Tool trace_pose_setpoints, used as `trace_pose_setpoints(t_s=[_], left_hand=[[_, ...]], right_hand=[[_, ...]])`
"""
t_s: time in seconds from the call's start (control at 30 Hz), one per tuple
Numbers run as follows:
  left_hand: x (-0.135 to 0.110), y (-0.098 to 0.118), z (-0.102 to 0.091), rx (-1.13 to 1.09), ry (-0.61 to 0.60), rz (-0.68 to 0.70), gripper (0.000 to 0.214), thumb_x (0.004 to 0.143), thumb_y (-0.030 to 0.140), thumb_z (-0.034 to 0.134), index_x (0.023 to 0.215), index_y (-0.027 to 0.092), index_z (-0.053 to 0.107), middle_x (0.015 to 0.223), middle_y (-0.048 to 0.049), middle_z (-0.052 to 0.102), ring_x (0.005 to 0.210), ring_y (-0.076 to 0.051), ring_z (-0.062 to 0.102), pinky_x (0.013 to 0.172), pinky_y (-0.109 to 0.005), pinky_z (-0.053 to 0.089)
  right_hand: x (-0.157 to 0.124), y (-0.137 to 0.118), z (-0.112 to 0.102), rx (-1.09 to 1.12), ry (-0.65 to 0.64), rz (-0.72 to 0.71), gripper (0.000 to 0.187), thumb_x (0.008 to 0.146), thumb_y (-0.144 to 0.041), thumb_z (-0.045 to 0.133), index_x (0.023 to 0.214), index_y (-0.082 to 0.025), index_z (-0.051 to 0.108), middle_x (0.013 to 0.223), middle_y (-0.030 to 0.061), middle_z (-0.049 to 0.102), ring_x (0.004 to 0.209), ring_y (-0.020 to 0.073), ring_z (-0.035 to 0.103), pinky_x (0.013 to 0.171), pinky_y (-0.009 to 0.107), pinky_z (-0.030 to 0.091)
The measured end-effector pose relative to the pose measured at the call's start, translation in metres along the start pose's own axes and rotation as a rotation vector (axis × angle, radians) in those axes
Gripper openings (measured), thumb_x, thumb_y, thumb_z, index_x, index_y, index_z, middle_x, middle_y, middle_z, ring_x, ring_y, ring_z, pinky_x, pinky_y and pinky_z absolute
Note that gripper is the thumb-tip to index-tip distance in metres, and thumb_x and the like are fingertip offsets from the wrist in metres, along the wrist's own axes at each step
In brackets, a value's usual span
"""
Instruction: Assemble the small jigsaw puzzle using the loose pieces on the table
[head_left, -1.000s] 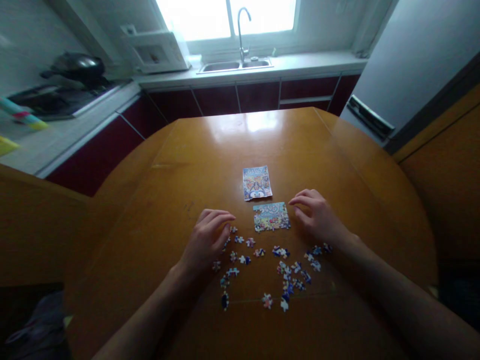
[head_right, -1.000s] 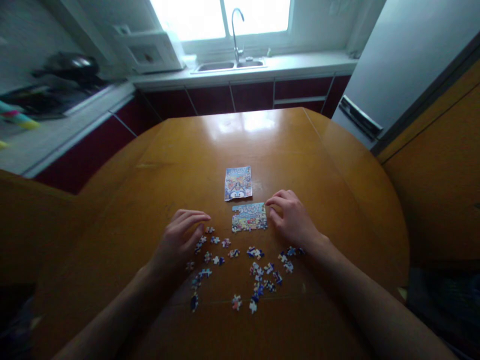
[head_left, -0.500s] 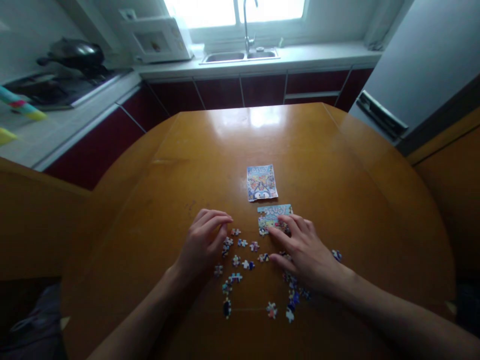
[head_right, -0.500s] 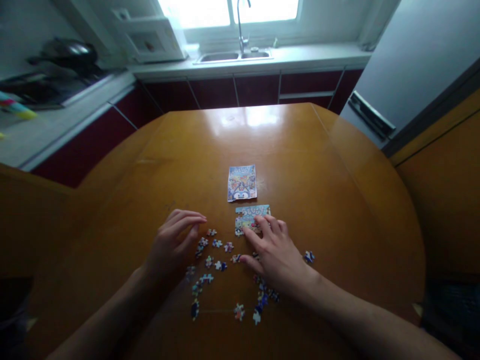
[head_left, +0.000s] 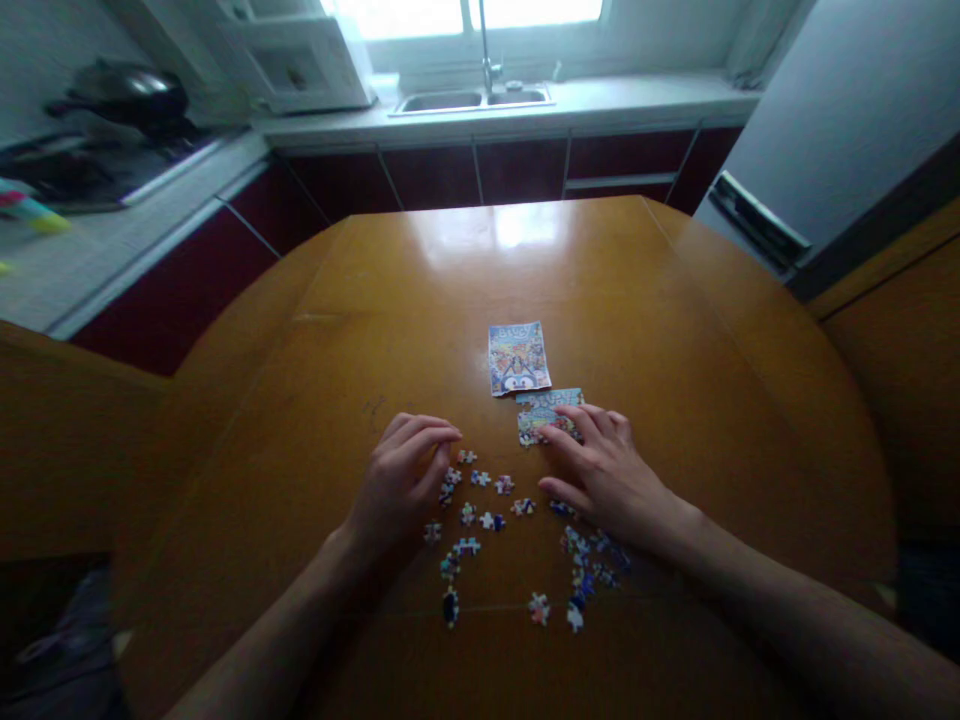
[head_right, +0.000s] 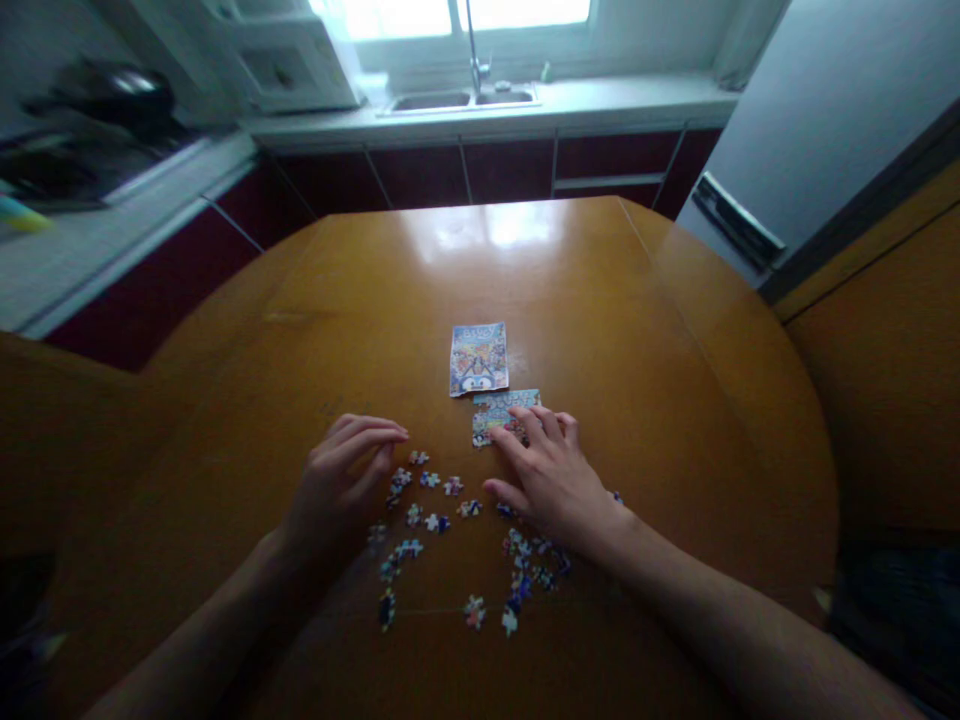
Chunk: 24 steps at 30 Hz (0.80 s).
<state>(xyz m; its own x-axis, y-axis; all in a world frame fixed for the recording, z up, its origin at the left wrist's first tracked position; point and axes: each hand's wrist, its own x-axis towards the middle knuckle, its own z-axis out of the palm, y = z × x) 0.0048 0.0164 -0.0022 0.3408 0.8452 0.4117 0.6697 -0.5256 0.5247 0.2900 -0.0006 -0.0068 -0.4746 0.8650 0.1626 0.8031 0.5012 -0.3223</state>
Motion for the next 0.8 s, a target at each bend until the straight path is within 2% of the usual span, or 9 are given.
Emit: trace_pose_setpoints(t_s=[0.1, 0.23, 0.33, 0.43, 0.63, 0.8], left_hand=[[0.001, 0.001, -0.001, 0.004, 0.016, -0.005, 0.015, 0.094, 0.016, 0.053, 0.095, 0.020, 0.068, 0.095, -0.0045, 0.069, 0.094, -0.019, 0.060, 0.084, -0.035, 0.050], [0.003, 0.001, -0.005, 0.011, 0.053, -0.047, 0.015, 0.093, 0.016, 0.054, 0.095, 0.020, 0.068, 0.096, -0.0040, 0.068, 0.094, -0.019, 0.061, 0.084, -0.034, 0.049], [0.004, -0.001, -0.006, 0.028, 0.085, -0.053, 0.013, 0.093, 0.017, 0.055, 0.095, 0.020, 0.068, 0.095, -0.0038, 0.068, 0.093, -0.019, 0.060, 0.084, -0.034, 0.048], [0.003, -0.004, -0.006, 0.030, 0.092, -0.053, 0.013, 0.093, 0.018, 0.055, 0.094, 0.019, 0.068, 0.094, -0.0037, 0.068, 0.092, -0.019, 0.060, 0.083, -0.034, 0.048], [0.002, -0.006, -0.004, 0.021, 0.061, -0.057, 0.015, 0.093, 0.018, 0.054, 0.096, 0.020, 0.068, 0.095, -0.0038, 0.069, 0.093, -0.019, 0.060, 0.085, -0.034, 0.048], [0.001, -0.007, -0.004, 0.005, 0.070, -0.049, 0.015, 0.092, 0.017, 0.054, 0.095, 0.020, 0.069, 0.094, -0.0038, 0.069, 0.093, -0.019, 0.060, 0.085, -0.034, 0.048]], right_hand=[[0.004, 0.010, -0.006, 0.062, 0.141, 0.056, 0.036, 0.095, -0.043, 0.054, 0.124, -0.023, 0.059, 0.130, 0.0119, 0.057, 0.122, 0.0317, 0.047, 0.100, 0.050, 0.036], [0.011, 0.042, -0.015, 0.130, 0.352, 0.235, 0.024, 0.095, -0.037, 0.051, 0.110, -0.022, 0.063, 0.115, 0.0109, 0.063, 0.110, 0.0302, 0.054, 0.092, 0.048, 0.041], [0.014, 0.065, -0.019, 0.151, 0.405, 0.299, 0.024, 0.096, -0.037, 0.049, 0.106, -0.022, 0.065, 0.113, 0.0109, 0.065, 0.110, 0.0310, 0.054, 0.092, 0.049, 0.041], [0.019, 0.070, -0.018, 0.173, 0.361, 0.272, 0.030, 0.099, -0.036, 0.043, 0.116, -0.022, 0.064, 0.120, 0.0105, 0.065, 0.116, 0.0307, 0.053, 0.095, 0.049, 0.040], [0.033, 0.042, -0.010, 0.125, 0.167, 0.107, 0.037, 0.102, -0.040, 0.038, 0.128, -0.025, 0.059, 0.134, 0.0098, 0.059, 0.126, 0.0306, 0.048, 0.099, 0.050, 0.037], [0.055, 0.037, -0.004, 0.035, 0.058, 0.033, 0.042, 0.102, -0.045, 0.037, 0.134, -0.026, 0.056, 0.142, 0.0085, 0.055, 0.132, 0.0317, 0.042, 0.104, 0.053, 0.033]])
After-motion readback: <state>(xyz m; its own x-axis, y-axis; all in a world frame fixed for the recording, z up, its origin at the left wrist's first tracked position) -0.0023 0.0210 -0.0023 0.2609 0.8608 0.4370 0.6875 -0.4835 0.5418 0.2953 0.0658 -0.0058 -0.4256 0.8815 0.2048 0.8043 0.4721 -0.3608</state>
